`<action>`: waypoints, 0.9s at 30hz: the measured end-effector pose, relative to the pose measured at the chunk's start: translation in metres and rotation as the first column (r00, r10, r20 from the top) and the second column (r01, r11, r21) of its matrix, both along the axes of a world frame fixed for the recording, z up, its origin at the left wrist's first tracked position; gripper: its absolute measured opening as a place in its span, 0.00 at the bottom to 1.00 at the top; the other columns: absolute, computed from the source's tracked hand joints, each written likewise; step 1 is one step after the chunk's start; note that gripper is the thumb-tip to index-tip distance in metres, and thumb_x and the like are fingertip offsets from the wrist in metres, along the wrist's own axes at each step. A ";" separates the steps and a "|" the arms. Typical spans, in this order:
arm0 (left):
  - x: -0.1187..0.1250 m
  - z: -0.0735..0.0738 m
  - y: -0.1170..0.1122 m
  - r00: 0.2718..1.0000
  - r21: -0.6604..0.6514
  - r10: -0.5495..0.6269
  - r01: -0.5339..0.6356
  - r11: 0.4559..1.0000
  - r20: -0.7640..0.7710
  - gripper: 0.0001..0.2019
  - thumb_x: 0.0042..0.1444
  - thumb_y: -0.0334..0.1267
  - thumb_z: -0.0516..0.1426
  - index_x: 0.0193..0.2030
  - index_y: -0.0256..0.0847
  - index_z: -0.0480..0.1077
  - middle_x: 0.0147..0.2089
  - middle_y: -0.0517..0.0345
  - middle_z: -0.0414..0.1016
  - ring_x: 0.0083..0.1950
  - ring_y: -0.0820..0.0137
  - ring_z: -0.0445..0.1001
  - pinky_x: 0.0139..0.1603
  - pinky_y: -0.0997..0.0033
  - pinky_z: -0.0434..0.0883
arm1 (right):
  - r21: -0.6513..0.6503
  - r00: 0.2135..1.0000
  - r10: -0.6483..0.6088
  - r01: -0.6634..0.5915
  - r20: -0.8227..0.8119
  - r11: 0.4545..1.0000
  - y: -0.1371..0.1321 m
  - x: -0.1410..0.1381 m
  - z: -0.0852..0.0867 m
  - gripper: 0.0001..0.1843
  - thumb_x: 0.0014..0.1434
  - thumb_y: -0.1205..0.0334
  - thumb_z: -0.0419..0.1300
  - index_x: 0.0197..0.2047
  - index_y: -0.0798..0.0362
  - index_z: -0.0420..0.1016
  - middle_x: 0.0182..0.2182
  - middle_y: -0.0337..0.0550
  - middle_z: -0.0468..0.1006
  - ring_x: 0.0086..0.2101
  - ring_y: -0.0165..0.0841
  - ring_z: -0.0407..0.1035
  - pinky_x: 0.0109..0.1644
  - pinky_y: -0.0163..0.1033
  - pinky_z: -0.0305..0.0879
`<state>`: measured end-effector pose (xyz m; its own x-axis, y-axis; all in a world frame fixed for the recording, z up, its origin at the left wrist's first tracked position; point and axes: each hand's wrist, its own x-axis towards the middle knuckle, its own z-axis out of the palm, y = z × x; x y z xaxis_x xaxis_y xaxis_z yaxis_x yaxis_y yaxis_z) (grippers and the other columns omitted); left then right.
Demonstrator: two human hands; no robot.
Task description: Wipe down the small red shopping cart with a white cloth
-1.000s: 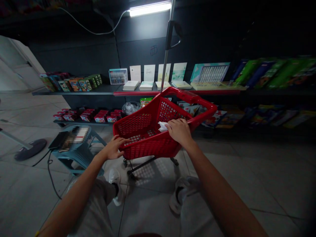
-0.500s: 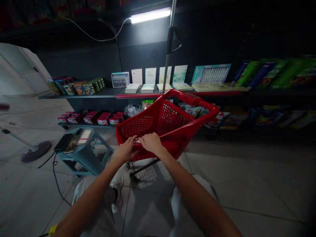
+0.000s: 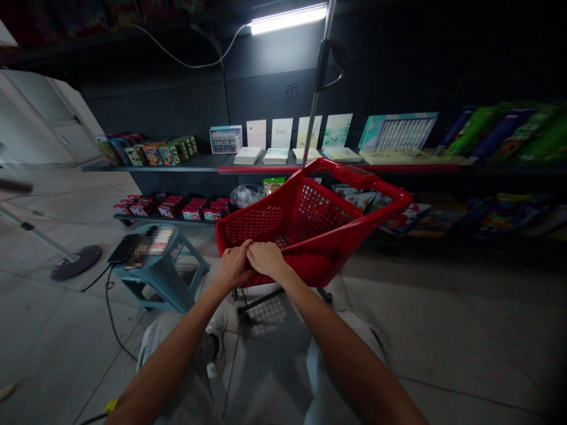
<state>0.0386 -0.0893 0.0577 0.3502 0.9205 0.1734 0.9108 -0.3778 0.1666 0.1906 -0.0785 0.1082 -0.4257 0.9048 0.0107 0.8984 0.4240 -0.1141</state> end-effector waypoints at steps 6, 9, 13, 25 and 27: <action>0.001 0.011 -0.003 0.989 -0.113 0.068 -0.083 0.990 -0.129 0.40 0.61 0.46 0.62 0.77 0.44 0.52 0.55 0.46 0.83 0.56 0.52 0.82 0.53 0.61 0.74 | 0.087 0.999 0.038 -0.038 0.002 0.995 -0.005 0.007 -0.007 0.27 0.76 0.56 0.42 0.54 0.59 0.81 0.48 0.58 0.85 0.47 0.44 0.81 0.52 0.45 0.72; 0.002 0.013 -0.005 0.986 -0.114 0.068 -0.086 0.990 -0.155 0.36 0.64 0.53 0.61 0.75 0.45 0.56 0.55 0.44 0.83 0.56 0.52 0.82 0.52 0.61 0.74 | 0.113 0.999 0.046 -0.045 -0.004 0.992 -0.006 0.015 -0.010 0.28 0.77 0.54 0.42 0.53 0.57 0.81 0.48 0.57 0.85 0.47 0.44 0.81 0.51 0.44 0.71; 0.004 0.012 -0.006 0.981 -0.106 0.051 -0.072 0.992 -0.188 0.33 0.66 0.62 0.56 0.69 0.44 0.66 0.53 0.41 0.83 0.56 0.50 0.82 0.52 0.60 0.73 | 0.136 1.000 0.023 -0.024 0.008 0.990 -0.006 0.036 -0.007 0.29 0.77 0.50 0.42 0.51 0.56 0.82 0.49 0.54 0.85 0.47 0.44 0.80 0.51 0.44 0.70; 0.005 0.010 -0.004 0.970 -0.083 0.058 -0.080 0.993 -0.236 0.31 0.65 0.68 0.51 0.52 0.42 0.79 0.43 0.39 0.85 0.49 0.48 0.84 0.47 0.60 0.73 | 0.190 0.994 -0.113 0.110 0.004 0.976 -0.005 0.108 0.009 0.26 0.78 0.52 0.43 0.50 0.56 0.79 0.51 0.54 0.83 0.52 0.41 0.76 0.58 0.43 0.61; 0.004 0.008 -0.003 0.969 -0.078 0.060 -0.081 0.994 -0.241 0.31 0.65 0.67 0.51 0.51 0.42 0.79 0.43 0.39 0.85 0.48 0.48 0.84 0.46 0.60 0.73 | 0.210 0.992 -0.122 0.122 -0.016 0.970 -0.006 0.118 0.009 0.24 0.78 0.53 0.44 0.50 0.55 0.79 0.50 0.53 0.83 0.52 0.41 0.75 0.59 0.43 0.60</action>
